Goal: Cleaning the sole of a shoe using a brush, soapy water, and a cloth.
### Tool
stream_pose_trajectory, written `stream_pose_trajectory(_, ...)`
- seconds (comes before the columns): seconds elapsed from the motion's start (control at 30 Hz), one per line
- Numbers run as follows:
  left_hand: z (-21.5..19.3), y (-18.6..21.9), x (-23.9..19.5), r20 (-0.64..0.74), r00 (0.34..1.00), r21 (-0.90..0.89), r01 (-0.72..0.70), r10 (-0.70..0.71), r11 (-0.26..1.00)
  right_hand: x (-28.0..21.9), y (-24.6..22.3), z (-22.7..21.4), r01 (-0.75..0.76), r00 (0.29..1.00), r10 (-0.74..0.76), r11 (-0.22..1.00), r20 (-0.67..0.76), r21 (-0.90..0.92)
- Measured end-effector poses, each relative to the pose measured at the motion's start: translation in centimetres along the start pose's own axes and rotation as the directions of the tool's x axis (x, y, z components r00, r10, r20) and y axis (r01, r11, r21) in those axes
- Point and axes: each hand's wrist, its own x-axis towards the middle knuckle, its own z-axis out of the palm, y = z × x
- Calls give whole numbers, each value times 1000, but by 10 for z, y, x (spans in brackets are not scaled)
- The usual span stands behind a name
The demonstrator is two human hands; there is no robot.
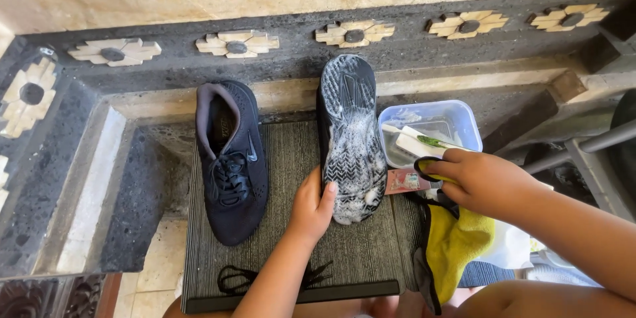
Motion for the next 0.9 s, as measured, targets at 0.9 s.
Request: stream_pose_trajectory(0.9, 1, -10, -2, 7, 999, -33, 50, -49, 998, 45, -38, -40, 194, 946, 205, 262, -250, 946)
